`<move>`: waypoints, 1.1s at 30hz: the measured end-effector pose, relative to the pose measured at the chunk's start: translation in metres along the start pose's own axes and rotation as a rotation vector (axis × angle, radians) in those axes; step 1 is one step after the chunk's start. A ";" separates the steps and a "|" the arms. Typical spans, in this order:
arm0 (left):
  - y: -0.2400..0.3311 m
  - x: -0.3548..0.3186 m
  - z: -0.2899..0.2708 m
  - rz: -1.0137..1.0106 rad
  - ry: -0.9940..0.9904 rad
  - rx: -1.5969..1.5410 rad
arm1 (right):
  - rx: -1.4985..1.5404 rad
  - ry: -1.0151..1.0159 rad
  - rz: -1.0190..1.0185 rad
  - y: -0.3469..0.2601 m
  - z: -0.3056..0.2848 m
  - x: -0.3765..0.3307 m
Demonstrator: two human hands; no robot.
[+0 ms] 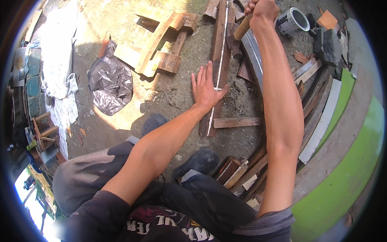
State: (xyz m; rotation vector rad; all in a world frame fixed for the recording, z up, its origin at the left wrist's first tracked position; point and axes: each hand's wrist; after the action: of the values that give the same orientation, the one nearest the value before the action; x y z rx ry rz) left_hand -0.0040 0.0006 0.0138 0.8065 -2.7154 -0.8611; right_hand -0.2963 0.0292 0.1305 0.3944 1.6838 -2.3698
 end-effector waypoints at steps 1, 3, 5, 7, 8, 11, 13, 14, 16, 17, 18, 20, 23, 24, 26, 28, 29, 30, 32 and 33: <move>-0.001 0.000 0.000 0.000 0.002 -0.004 | -0.015 0.013 0.044 0.004 -0.005 -0.002; -0.003 0.000 -0.001 -0.002 0.007 -0.011 | -0.038 0.042 0.087 0.007 -0.005 0.000; -0.002 -0.001 0.000 -0.006 0.010 -0.013 | -0.055 0.072 0.086 0.008 0.003 0.006; -0.003 0.001 -0.001 -0.003 0.004 -0.006 | -0.142 0.106 0.088 0.011 0.016 0.017; -0.001 0.001 -0.001 -0.004 0.000 -0.002 | -0.185 0.121 0.089 0.011 0.024 0.022; 0.001 -0.001 -0.002 -0.003 -0.014 0.009 | -0.202 0.260 0.071 0.018 0.042 0.041; 0.003 -0.001 -0.001 0.004 -0.016 0.004 | -0.183 0.226 0.046 0.014 0.044 0.058; 0.004 0.000 -0.001 0.013 -0.025 -0.006 | -0.210 0.201 0.057 0.008 0.040 0.066; 0.001 -0.001 -0.002 -0.007 -0.030 -0.007 | -0.215 0.161 0.099 0.009 0.047 0.057; 0.000 0.000 -0.002 -0.014 -0.033 -0.011 | -0.166 0.150 0.094 0.008 0.044 0.052; 0.000 -0.001 -0.001 -0.009 -0.014 -0.019 | -0.122 0.141 0.087 0.007 0.036 0.047; -0.002 -0.002 0.002 0.002 0.022 -0.036 | -0.073 0.129 0.025 0.009 0.027 0.036; -0.005 -0.002 -0.001 -0.021 0.008 -0.062 | 0.139 0.005 -0.220 0.010 0.016 0.013; -0.006 0.003 -0.001 -0.008 0.004 -0.052 | 0.146 0.020 -0.324 0.005 0.014 0.008; 0.001 0.001 -0.001 -0.008 -0.028 -0.056 | 0.203 0.064 -0.323 -0.003 0.003 0.011; 0.003 -0.002 0.000 -0.030 -0.041 -0.063 | 0.173 0.049 -0.322 -0.001 -0.002 -0.005; 0.000 0.002 -0.001 -0.028 -0.029 -0.053 | 0.199 0.029 -0.311 0.002 -0.006 -0.015; -0.002 0.000 0.000 -0.028 -0.028 -0.058 | 0.209 0.016 -0.305 0.008 -0.016 -0.025; 0.000 0.001 -0.002 -0.028 -0.031 -0.067 | 0.168 0.019 -0.306 0.014 -0.033 -0.048; -0.001 0.001 -0.003 -0.031 -0.026 -0.069 | 0.118 0.034 -0.303 0.017 -0.040 -0.064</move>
State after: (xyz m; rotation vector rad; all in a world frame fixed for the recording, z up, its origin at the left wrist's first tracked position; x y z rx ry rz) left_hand -0.0038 -0.0017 0.0155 0.8303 -2.6860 -0.9732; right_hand -0.2271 0.0624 0.1242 0.2110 1.7300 -2.7008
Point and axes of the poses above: each hand's wrist, its own x-axis towards the middle knuckle, its own z-axis out of the palm, y = z × x, and after that the axes turned 11 degrees about y, right-handed
